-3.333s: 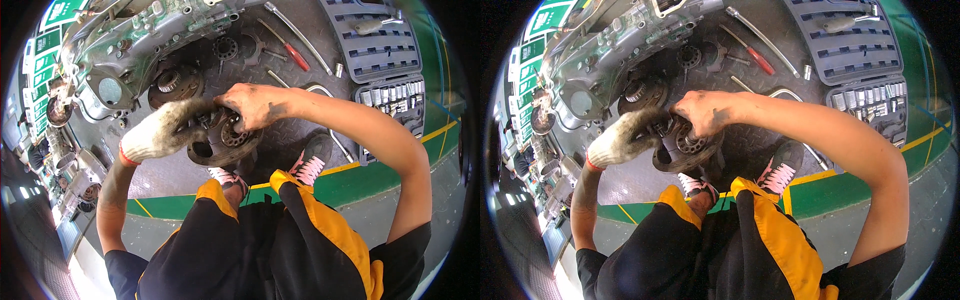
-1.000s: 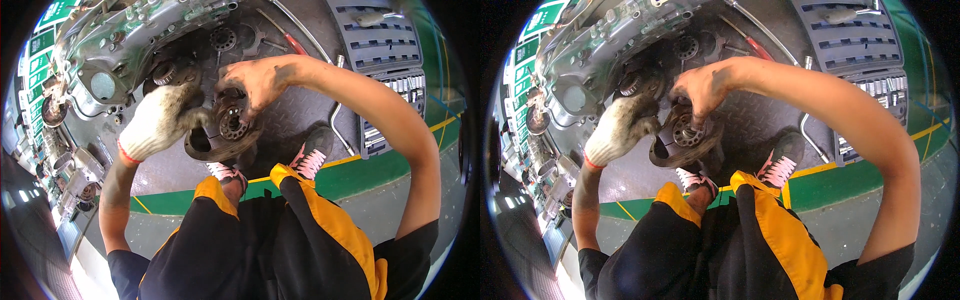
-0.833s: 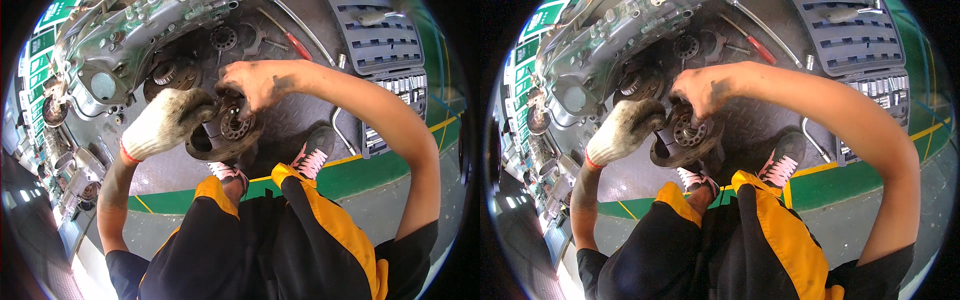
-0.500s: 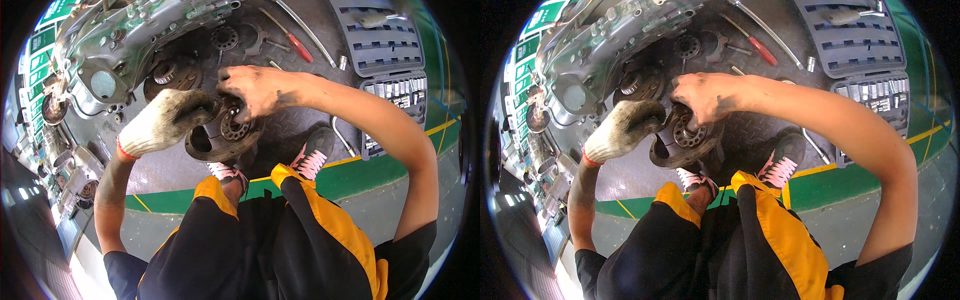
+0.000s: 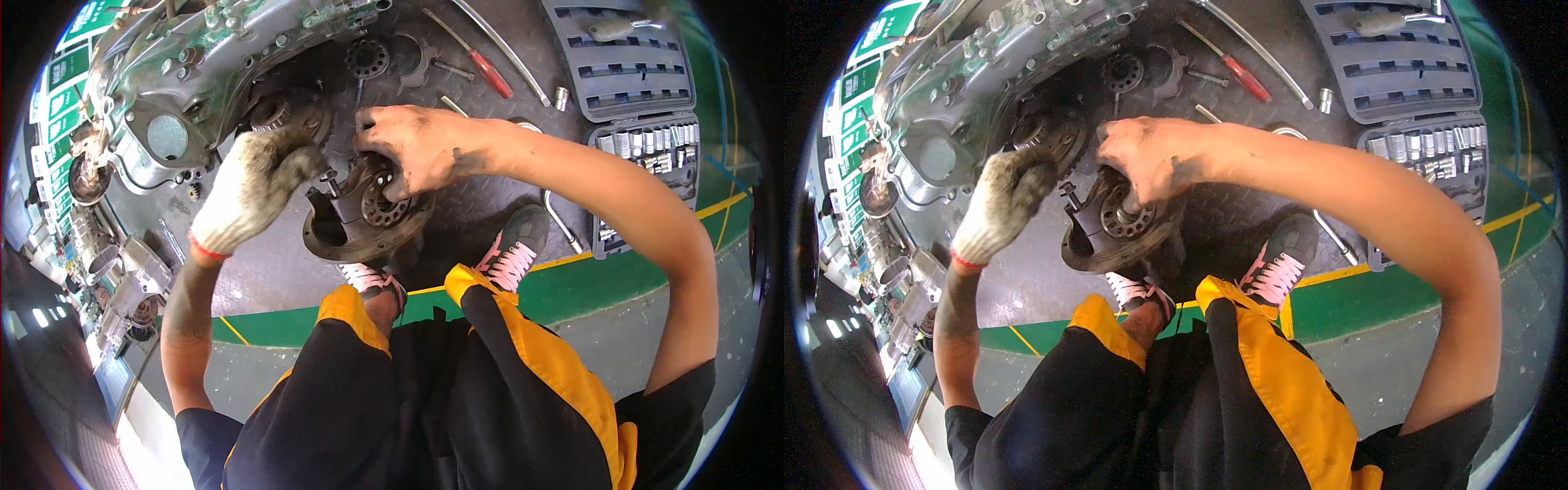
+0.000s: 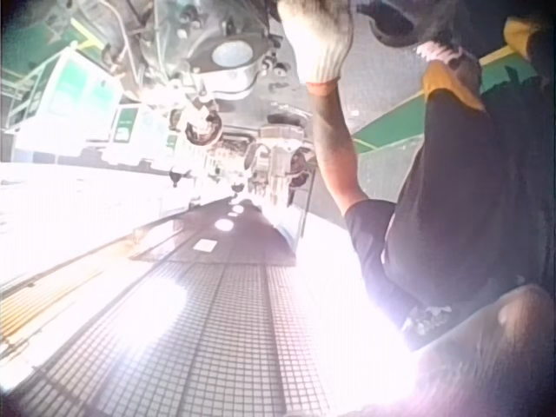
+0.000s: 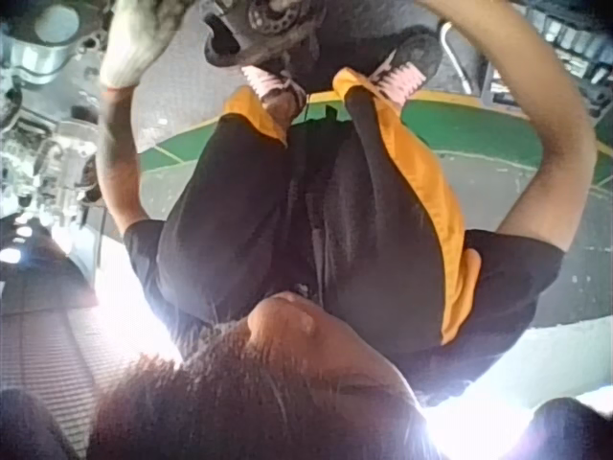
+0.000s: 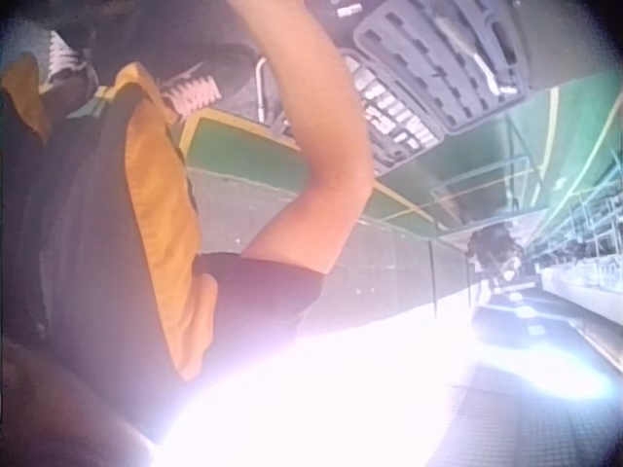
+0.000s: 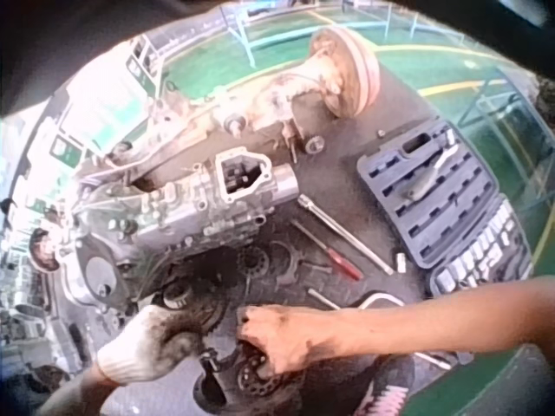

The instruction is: Manually disassemble a vehicle differential and inspect the gears.

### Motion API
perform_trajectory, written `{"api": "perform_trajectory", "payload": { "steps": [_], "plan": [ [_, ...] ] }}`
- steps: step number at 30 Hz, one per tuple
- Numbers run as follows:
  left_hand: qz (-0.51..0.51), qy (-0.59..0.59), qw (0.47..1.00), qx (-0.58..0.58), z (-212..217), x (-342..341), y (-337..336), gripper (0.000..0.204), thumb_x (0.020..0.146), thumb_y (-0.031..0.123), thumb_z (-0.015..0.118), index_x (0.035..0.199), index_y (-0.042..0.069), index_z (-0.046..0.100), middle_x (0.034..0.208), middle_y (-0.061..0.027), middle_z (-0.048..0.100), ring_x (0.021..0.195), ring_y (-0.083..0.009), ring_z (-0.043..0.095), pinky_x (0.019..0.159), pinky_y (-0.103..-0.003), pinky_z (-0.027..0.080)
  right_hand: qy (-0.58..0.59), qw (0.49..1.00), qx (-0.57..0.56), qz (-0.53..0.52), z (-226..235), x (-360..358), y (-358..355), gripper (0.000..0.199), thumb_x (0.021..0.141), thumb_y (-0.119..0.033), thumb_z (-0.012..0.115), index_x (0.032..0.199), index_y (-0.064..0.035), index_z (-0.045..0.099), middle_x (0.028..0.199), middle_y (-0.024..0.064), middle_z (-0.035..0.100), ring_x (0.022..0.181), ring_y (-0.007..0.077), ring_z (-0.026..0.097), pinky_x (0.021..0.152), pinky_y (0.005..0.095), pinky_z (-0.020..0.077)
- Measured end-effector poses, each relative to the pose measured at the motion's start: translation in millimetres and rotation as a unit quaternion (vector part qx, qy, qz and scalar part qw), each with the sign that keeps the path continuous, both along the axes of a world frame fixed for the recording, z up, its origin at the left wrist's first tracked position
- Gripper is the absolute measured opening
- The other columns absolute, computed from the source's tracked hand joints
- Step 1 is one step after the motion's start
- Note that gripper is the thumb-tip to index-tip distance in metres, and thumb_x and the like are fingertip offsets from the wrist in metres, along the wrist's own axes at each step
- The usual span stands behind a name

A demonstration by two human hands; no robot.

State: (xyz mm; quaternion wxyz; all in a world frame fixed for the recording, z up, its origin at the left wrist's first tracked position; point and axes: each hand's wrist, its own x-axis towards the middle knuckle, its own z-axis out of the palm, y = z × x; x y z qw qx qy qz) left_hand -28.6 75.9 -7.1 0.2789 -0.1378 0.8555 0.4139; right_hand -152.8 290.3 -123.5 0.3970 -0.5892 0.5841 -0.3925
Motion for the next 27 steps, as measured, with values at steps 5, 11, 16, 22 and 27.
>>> {"api": "perform_trajectory", "payload": {
  "steps": [5, 11, 16, 22, 27],
  "plan": [
    [-0.117, 0.07, 0.988, 0.078, -10.7, 8.2, 3.4, 0.022, 0.093, -0.001, 0.063, 0.113, -0.002, 0.072, 0.086, -0.0146, 0.071, 0.079, -0.0275, 0.068, 0.076, -0.039, 0.057, 0.008, 1.0, 0.014, 0.013, 3.0, -2.0, -2.6, 0.054, 0.069, -0.023, 0.085, 0.109, 0.006, 0.064, 0.109, 0.0187, 0.06, 0.106, 0.0386, 0.062, 0.089, 0.0439, 0.0546],
    [-0.163, 0.131, 0.977, -0.045, -14.4, 2.9, 3.7, 0.035, 0.095, 0.013, 0.069, 0.124, -0.006, 0.063, 0.097, -0.0208, 0.071, 0.089, -0.0357, 0.069, 0.084, -0.041, 0.055, 0.035, 0.998, 0.02, 0.042, -0.2, 4.1, -8.6, 0.047, 0.069, -0.024, 0.085, 0.097, 0.0071, 0.064, 0.108, 0.0206, 0.062, 0.105, 0.039, 0.062, 0.089, 0.0439, 0.0538],
    [-0.141, -0.011, 0.984, 0.11, -0.2, -2.0, -6.6, 0.031, 0.093, 0.01, 0.068, 0.122, 0.001, 0.069, 0.096, -0.0148, 0.072, 0.08, -0.0245, 0.066, 0.077, -0.037, 0.054, 0.021, 0.998, -0.048, -0.019, -4.0, 10.7, -6.4, 0.048, 0.071, -0.034, 0.087, 0.092, 0.0055, 0.07, 0.099, 0.0226, 0.067, 0.101, 0.0418, 0.066, 0.092, 0.0453, 0.0555],
    [-0.212, 0.001, 0.974, -0.075, -0.7, -17.9, 0.1, 0.026, 0.091, 0.018, 0.073, 0.111, 0.002, 0.075, 0.091, -0.0212, 0.068, 0.081, -0.0365, 0.065, 0.077, -0.045, 0.052, 0.035, 0.998, -0.044, 0.034, -5.1, 8.0, -9.8, 0.043, 0.071, -0.029, 0.085, 0.092, 0.0047, 0.069, 0.099, 0.0231, 0.067, 0.103, 0.04, 0.066, 0.091, 0.0441, 0.0553],
    [-0.041, -0.06, 0.991, 0.113, 11.9, -11.3, 4.8, 0.022, 0.097, 0.016, 0.069, 0.106, -0.003, 0.073, 0.084, -0.0126, 0.07, 0.071, -0.0167, 0.065, 0.064, -0.035, 0.052, -0.002, 0.999, 0.035, 0.031, 3.0, 9.3, -9.8, 0.042, 0.074, -0.023, 0.083, 0.099, 0.0053, 0.065, 0.109, 0.0223, 0.063, 0.108, 0.0404, 0.063, 0.093, 0.0455, 0.054]
  ]
}}
